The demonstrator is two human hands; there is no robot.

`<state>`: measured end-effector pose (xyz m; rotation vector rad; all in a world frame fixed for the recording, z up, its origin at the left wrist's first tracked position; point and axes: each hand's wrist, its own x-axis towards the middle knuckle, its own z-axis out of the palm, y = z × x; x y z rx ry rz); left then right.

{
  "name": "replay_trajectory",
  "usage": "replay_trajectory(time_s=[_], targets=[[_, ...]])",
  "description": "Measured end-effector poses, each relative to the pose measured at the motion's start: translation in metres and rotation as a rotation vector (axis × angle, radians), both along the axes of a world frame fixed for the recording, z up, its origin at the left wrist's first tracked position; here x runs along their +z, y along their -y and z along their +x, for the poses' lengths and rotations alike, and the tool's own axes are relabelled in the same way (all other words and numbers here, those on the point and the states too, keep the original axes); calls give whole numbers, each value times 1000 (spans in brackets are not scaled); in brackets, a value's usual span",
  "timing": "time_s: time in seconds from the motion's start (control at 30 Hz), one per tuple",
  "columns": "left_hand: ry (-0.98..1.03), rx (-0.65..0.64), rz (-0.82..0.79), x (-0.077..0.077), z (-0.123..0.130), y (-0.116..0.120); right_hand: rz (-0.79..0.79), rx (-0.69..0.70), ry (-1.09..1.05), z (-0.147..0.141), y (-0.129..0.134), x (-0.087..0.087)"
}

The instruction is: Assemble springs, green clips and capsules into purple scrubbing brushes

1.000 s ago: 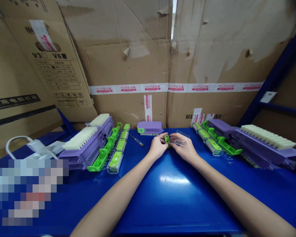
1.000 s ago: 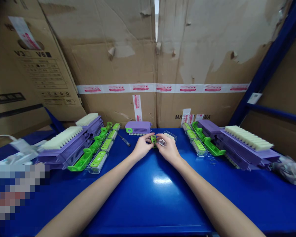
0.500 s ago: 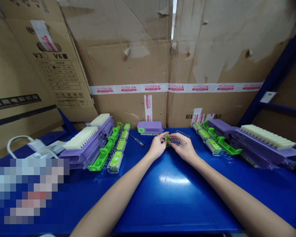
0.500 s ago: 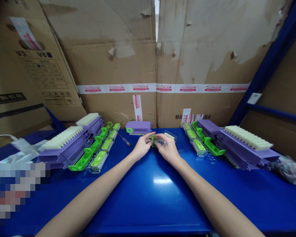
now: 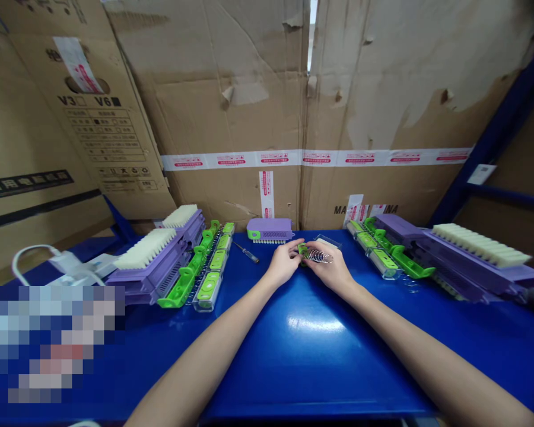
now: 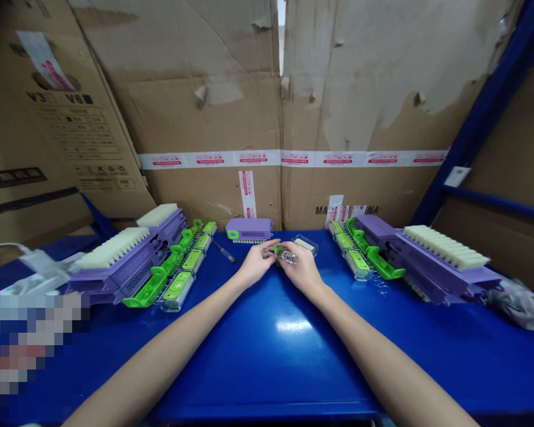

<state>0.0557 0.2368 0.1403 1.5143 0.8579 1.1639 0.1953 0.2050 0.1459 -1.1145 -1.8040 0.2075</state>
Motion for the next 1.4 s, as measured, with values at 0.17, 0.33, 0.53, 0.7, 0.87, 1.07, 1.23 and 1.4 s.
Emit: replay_trajectory(time_s=[0.17,0.33,0.53,0.7,0.87,1.07,1.23,1.4], targets=[[-45,-23,-11,1,-1,-1,-29,41,6,2,-1,-2],[-25,-87,38,2,-2,0,-31,78,-10,3,-3,-3],[-17,-96,37,3,-2,-1,-29,27,-3,0,-1,0],[-11,-88,28,-1,-1,-2,14,-10,6,-2,-1,1],[-36,-61,45,-5,-1,-5,4,15,-8,0,-4,0],[-101,-34,60,-3,-1,-4,5,39,11,1,-6,0],[-104,-13,74,-5,0,-4,-11,54,-19,2,-6,-1],[-122,6,73,-8,1,-6,-55,73,-85,3,-8,-4]])
